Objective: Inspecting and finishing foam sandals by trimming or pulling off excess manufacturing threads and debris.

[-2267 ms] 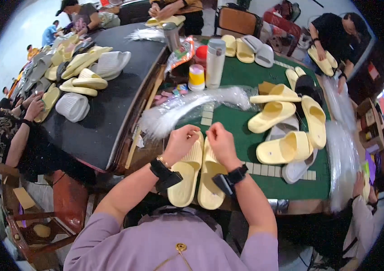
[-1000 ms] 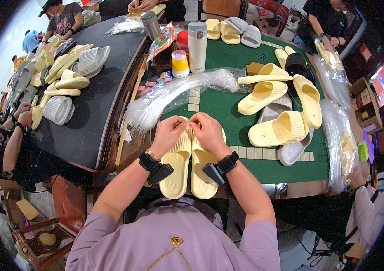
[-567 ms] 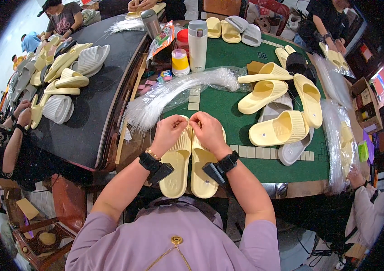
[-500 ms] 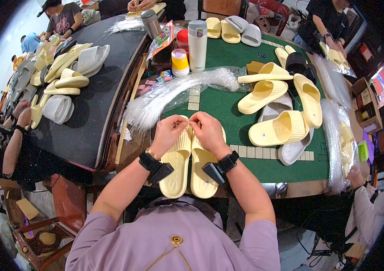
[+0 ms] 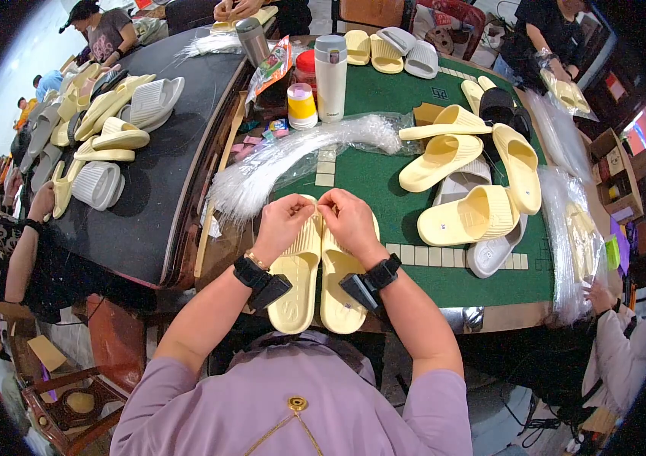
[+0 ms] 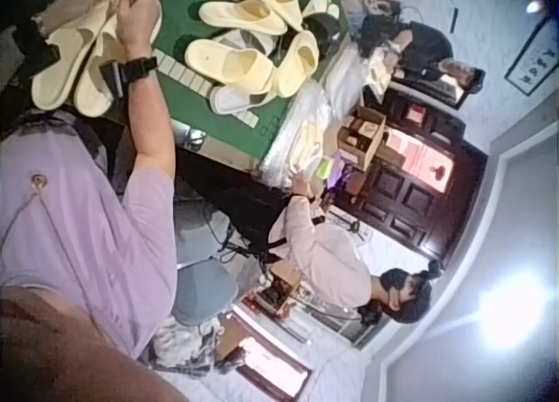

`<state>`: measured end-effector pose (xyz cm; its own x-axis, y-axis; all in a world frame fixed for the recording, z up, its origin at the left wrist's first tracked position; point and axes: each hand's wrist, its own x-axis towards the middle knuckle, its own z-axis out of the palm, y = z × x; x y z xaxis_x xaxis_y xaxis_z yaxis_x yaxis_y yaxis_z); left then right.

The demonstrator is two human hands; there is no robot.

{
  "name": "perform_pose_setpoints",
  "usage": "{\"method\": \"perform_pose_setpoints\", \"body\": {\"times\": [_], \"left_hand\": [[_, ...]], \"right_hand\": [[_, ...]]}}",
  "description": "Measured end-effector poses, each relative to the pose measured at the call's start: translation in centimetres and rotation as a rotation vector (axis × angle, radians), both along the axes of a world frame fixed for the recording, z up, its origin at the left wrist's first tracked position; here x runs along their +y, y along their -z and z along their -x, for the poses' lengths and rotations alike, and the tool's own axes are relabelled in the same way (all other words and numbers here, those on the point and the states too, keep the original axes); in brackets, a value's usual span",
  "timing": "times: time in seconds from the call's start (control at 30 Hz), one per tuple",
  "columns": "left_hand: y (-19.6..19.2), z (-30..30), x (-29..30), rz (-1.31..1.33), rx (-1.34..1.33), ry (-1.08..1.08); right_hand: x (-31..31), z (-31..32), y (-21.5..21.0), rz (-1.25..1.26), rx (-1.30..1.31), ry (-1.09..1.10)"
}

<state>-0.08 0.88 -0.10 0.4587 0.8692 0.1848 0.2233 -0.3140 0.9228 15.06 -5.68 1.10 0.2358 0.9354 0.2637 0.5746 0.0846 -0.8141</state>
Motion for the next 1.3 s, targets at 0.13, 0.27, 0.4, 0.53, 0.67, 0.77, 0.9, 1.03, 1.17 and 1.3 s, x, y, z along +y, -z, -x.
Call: {"method": "perform_pose_setpoints", "body": {"times": [0.13, 0.27, 0.4, 0.53, 0.67, 0.77, 0.9, 1.03, 1.17, 1.3], "left_hand": [[-0.08, 0.05, -0.08, 0.005, -0.015, 0.002], [-0.25, 0.0, -0.15, 0.024, -0.01, 0.0], [0.0, 0.03, -0.01, -0.007, 0.024, 0.014], [0.14, 0.12, 0.2, 0.035, 0.004, -0.01], [0.06, 0.11, 0.13, 0.042, -0.001, -0.001], [0.01, 0.12, 0.12, 0.041, 0.017, 0.007], [-0.56, 0.11, -0.07, 0.046, 0.039, 0.003], [-0.61, 0.11, -0.09, 0.041, 0.043, 0.0], [-0.52, 0.01, -0.14, 0.01, 0.049, -0.012], [-0.45, 0.0, -0.09, -0.001, 0.053, -0.009]], "right_hand": [[0.01, 0.0, 0.04, 0.001, -0.009, 0.002], [0.03, -0.04, 0.02, 0.002, -0.012, -0.007], [0.01, -0.07, 0.14, -0.002, -0.012, -0.007], [0.02, -0.06, 0.17, 0.0, 0.004, -0.005], [-0.03, -0.02, -0.02, 0.005, -0.001, -0.006], [0.04, -0.07, 0.18, 0.003, -0.014, -0.002], [-0.01, -0.03, 0.08, -0.001, -0.012, -0.003], [0.01, -0.04, 0.15, -0.005, -0.022, -0.005], [0.05, 0.0, 0.16, -0.004, -0.052, -0.008], [0.03, 0.02, 0.17, 0.002, -0.032, 0.001]]}}
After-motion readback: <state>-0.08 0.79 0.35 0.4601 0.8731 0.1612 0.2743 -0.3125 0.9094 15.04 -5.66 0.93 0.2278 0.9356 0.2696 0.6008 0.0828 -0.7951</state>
